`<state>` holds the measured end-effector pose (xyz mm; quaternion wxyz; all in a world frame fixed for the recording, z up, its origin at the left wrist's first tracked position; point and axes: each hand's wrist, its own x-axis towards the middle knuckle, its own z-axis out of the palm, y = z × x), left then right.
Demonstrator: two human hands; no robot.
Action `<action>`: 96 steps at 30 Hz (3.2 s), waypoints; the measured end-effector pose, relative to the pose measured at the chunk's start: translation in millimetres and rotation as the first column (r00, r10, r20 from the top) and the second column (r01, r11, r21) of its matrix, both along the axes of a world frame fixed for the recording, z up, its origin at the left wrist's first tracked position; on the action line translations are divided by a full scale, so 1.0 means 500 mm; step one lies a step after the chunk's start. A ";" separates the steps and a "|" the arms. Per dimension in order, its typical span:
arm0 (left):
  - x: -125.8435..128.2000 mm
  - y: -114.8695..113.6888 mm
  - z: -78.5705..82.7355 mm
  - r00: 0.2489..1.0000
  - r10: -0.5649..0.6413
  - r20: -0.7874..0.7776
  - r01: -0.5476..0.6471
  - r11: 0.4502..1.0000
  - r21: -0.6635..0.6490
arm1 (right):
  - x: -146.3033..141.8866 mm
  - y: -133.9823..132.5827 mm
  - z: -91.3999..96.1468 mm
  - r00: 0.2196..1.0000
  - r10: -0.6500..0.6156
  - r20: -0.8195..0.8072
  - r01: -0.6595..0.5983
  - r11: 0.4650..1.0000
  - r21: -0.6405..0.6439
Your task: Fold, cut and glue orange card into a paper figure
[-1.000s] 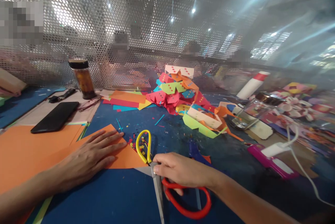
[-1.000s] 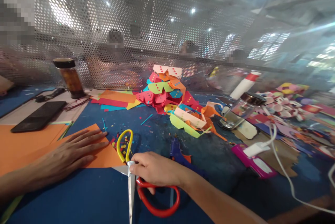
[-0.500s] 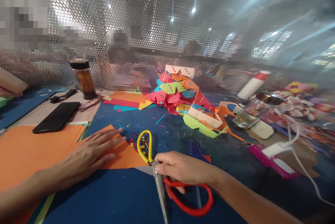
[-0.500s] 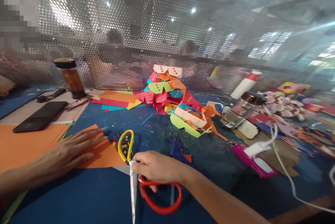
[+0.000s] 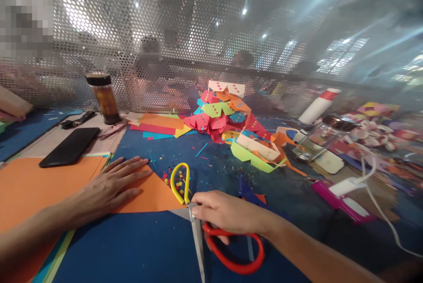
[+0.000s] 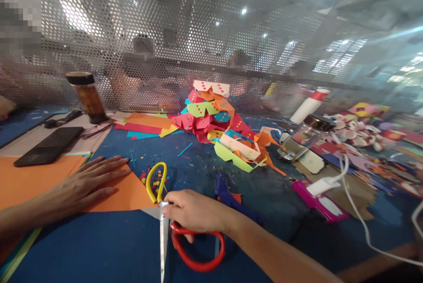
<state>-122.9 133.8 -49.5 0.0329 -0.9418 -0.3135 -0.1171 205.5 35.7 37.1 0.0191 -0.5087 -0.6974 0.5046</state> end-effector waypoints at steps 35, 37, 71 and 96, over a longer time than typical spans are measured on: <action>0.008 -0.015 0.005 0.998 0.055 -0.005 -0.055 0.997 -0.061 | 0.003 0.002 0.000 0.999 0.012 -0.041 -0.013 1.000 -0.019; 0.008 -0.018 0.006 0.998 0.059 0.005 -0.059 0.997 -0.054 | 0.004 0.002 0.000 0.999 0.014 -0.030 -0.015 1.000 -0.017; 0.012 -0.018 -0.012 0.996 0.090 -0.011 -0.090 0.996 0.016 | 0.001 0.000 0.004 1.000 0.009 -0.015 -0.009 1.000 -0.024; 0.011 -0.015 0.009 0.996 0.082 -0.025 -0.084 0.990 -0.116 | -0.025 -0.005 0.003 1.000 0.020 -0.019 -0.020 1.000 0.002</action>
